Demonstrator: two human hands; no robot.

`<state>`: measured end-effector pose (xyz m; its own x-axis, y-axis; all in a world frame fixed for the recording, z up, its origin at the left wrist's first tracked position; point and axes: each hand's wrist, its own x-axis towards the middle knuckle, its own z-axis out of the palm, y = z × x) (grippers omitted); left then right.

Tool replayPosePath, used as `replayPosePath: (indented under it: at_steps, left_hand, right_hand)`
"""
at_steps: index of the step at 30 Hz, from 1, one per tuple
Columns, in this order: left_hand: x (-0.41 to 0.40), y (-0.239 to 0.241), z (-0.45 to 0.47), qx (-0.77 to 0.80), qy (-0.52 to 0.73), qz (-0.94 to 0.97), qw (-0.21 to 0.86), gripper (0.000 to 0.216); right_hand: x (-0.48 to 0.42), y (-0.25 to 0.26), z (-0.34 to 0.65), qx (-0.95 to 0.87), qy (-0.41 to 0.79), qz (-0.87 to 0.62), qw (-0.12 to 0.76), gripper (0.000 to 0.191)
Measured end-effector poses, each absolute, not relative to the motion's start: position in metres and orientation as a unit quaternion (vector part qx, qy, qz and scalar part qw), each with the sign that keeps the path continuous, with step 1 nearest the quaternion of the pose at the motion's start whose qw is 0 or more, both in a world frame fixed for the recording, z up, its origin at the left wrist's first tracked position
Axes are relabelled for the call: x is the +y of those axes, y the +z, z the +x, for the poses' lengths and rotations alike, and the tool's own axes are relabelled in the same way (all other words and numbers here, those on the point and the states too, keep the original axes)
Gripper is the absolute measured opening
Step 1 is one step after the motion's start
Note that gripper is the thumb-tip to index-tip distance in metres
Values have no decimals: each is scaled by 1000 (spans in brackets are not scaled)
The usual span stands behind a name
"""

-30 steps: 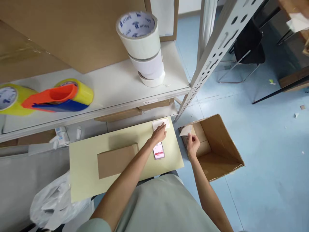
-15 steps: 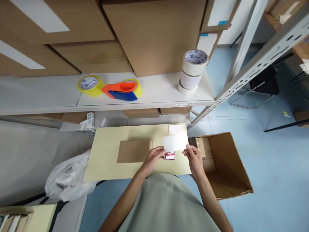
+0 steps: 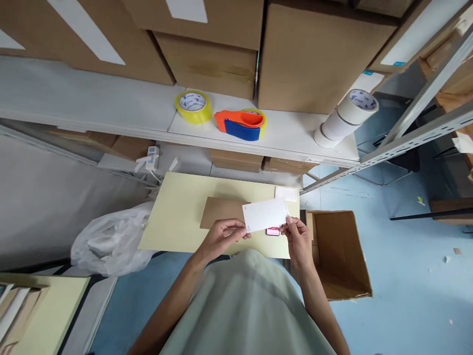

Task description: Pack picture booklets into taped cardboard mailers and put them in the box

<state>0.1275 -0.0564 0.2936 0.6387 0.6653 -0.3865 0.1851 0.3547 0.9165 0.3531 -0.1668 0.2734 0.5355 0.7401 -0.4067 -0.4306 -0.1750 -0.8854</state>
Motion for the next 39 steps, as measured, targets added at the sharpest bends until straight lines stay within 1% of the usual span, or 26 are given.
replayPosePath:
  at_steps: [6, 12, 17, 20, 23, 25, 27, 29, 31, 33, 36, 39]
  left_hand:
    - [-49, 299, 74, 386, 188, 563, 707, 29]
    - [-40, 297, 25, 394, 182, 570, 697, 32]
    - [-35, 292, -9, 391, 201, 574, 691, 31]
    - [-33, 292, -26, 384, 224, 578, 685, 31]
    - [-32, 294, -41, 379, 226, 581, 685, 32]
    - [-32, 296, -50, 378, 223, 580, 686, 34]
    - [-32, 298, -59, 379, 222, 581, 685, 34]
    - [-31, 298, -66, 378, 220, 588, 680, 35]
    - [-31, 297, -72, 374, 221, 595, 677, 35]
    - [-31, 294, -76, 366, 226, 597, 677, 32]
    - [-30, 291, -83, 356, 229, 600, 679, 31]
    - [-27, 291, -90, 351, 225, 596, 686, 31]
  right_hand:
    - [-151, 284, 302, -137, 464, -621, 617, 46]
    - [-137, 291, 258, -148, 471, -620, 610, 43]
    - [-129, 294, 230, -172, 472, -647, 574, 45]
    - [-124, 290, 214, -196, 478, -670, 533, 45]
    - [-119, 287, 196, -260, 453, -706, 479, 44]
    - [-117, 290, 182, -326, 384, -729, 463, 41]
    - [-118, 299, 166, -405, 305, -729, 460, 29]
    - [-119, 312, 150, -493, 261, -696, 452, 17]
    - [-120, 324, 135, -569, 250, -646, 443, 13]
    - [-119, 332, 122, -617, 251, -604, 438, 17]
    - [-115, 333, 106, -631, 263, -587, 433, 23]
    - [-112, 328, 95, -606, 289, -600, 435, 22]
